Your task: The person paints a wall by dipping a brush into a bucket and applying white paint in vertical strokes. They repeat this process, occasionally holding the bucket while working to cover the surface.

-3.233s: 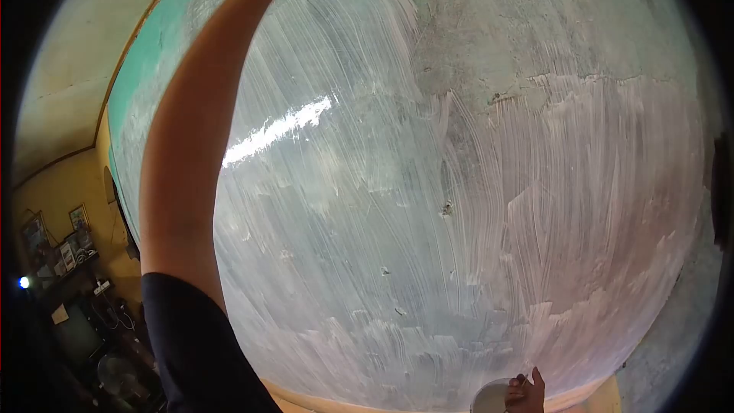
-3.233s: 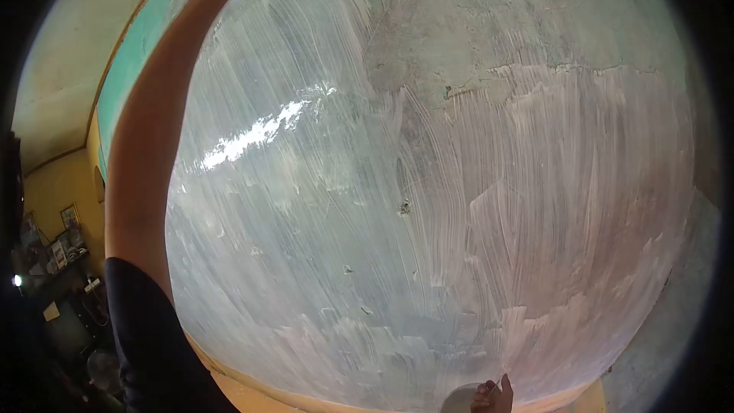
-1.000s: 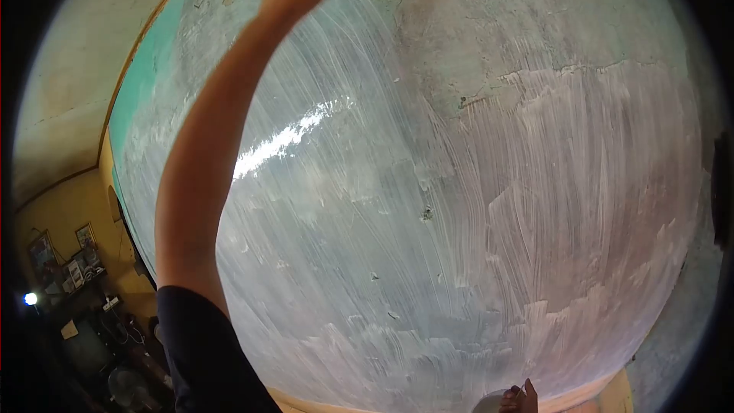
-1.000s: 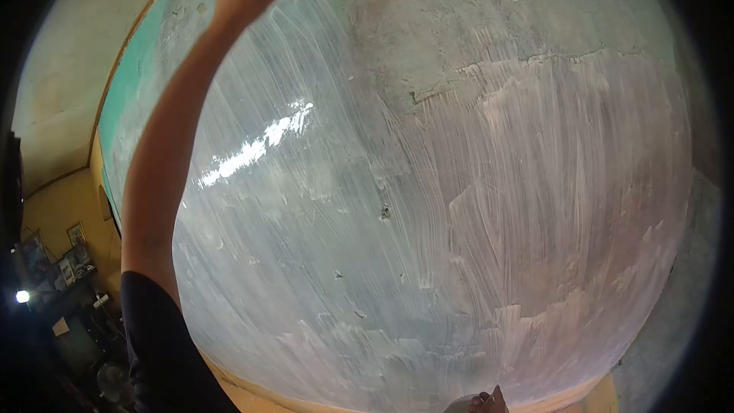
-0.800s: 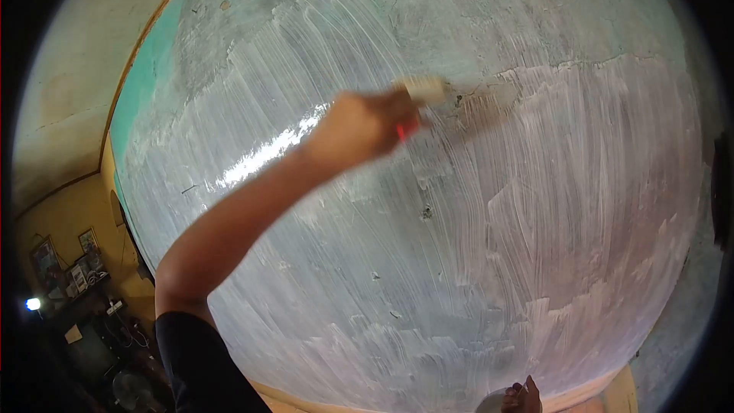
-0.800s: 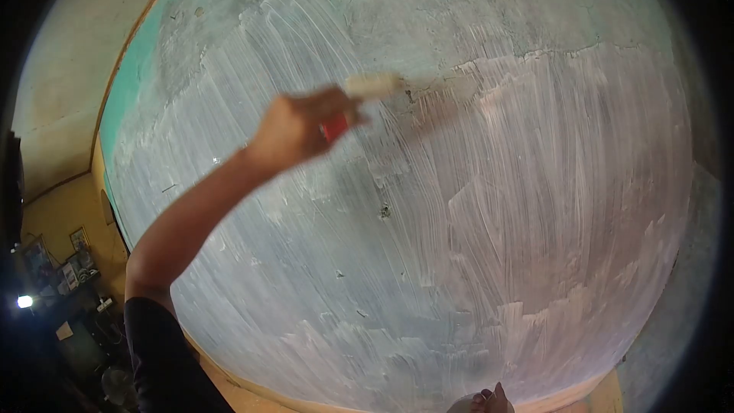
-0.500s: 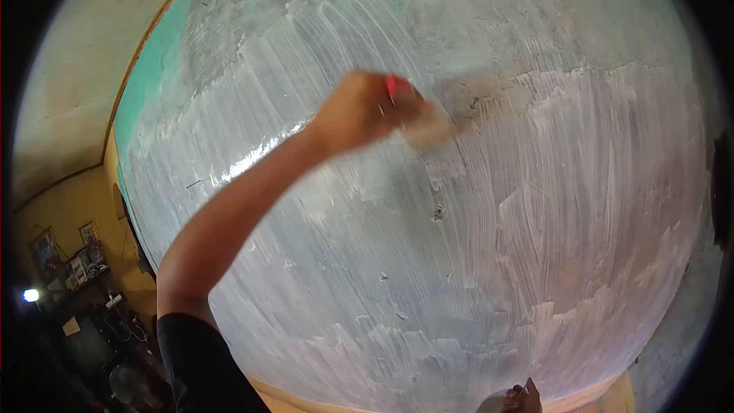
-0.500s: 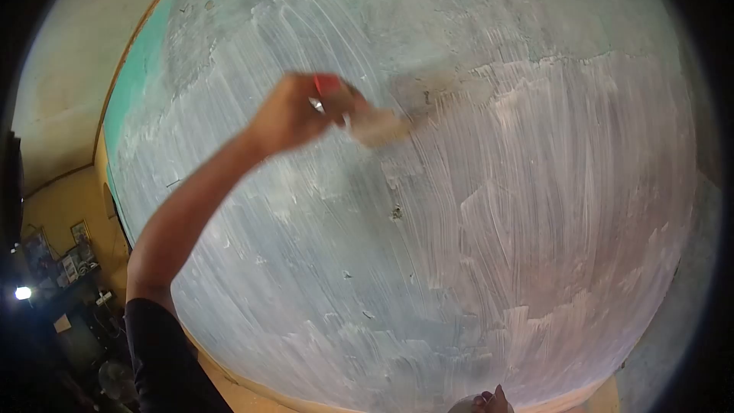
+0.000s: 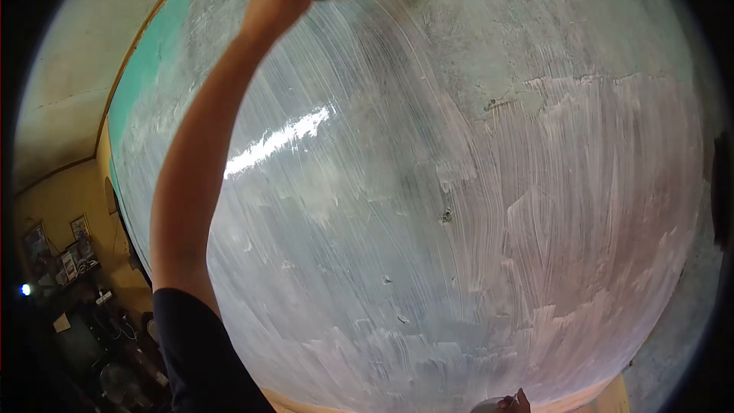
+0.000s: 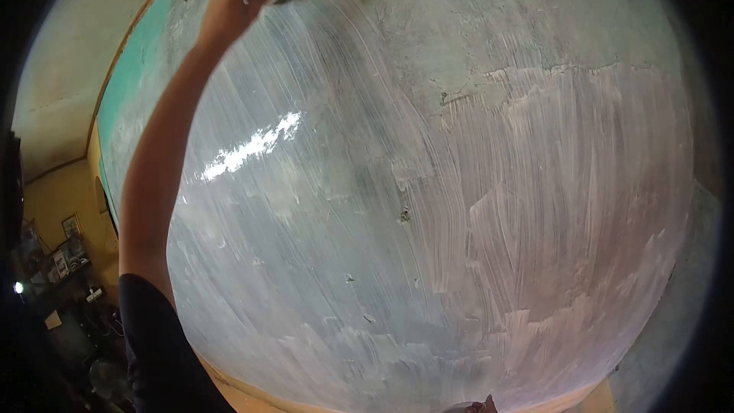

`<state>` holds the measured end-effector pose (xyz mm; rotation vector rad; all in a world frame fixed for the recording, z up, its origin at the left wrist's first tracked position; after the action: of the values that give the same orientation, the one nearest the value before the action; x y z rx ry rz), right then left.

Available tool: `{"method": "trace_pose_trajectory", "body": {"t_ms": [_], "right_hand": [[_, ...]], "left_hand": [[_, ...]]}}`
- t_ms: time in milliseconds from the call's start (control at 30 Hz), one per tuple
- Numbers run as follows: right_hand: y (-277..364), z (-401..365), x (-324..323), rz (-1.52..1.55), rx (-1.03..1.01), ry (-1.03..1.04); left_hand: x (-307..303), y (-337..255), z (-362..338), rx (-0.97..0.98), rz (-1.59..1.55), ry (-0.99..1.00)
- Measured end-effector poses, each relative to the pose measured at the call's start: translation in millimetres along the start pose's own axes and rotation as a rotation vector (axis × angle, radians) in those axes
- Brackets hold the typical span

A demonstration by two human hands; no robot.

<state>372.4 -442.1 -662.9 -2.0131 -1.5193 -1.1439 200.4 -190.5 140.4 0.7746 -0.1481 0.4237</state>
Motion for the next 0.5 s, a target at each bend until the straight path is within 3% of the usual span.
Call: {"method": "trace_pose_trajectory", "body": {"t_ms": [100, 167, 233, 333, 400, 433, 500], "right_hand": [[-2.2, -2.8, -2.1, -0.022, 0.021, -0.002], [-2.4, -6.6, 0.6, -0.013, 0.050, -0.016], [-1.0, -10.8, 5.2, -0.044, 0.024, -0.038], [-2.5, -10.9, 3.1, -0.059, -0.006, -0.056], [0.5, -9.4, -0.4, -0.052, -0.011, -0.053], [3.2, -9.3, -2.6, -0.084, -0.033, -0.049], [4.1, -8.5, -7.5, -0.114, -0.047, -0.046]], "left_hand": [[-17.4, -69.2, -85.8, 0.223, -0.004, 0.102], [-43.1, -132.6, -145.5, 0.493, -0.118, 0.190], [-73.1, -194.9, -190.6, 0.604, -0.179, 0.198], [-89.0, -246.5, -198.4, 0.482, -0.441, 0.229], [-84.8, -250.6, -175.9, -0.017, -0.529, 0.531], [-73.4, -244.1, -165.6, -0.246, -0.629, 0.522], [-51.5, -232.4, -134.0, -0.381, -0.625, 0.528]]}}
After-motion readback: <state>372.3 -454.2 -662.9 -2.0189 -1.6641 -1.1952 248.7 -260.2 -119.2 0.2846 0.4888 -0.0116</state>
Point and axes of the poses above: each hand's wrist, its own z-axis towards the middle knuckle, its own x-axis out of the palm, y = z × x, the point moved 4 cm from there along z, towards the middle knuckle, and after that the axes turned 13 degrees about -y, right-handed, at the moved point
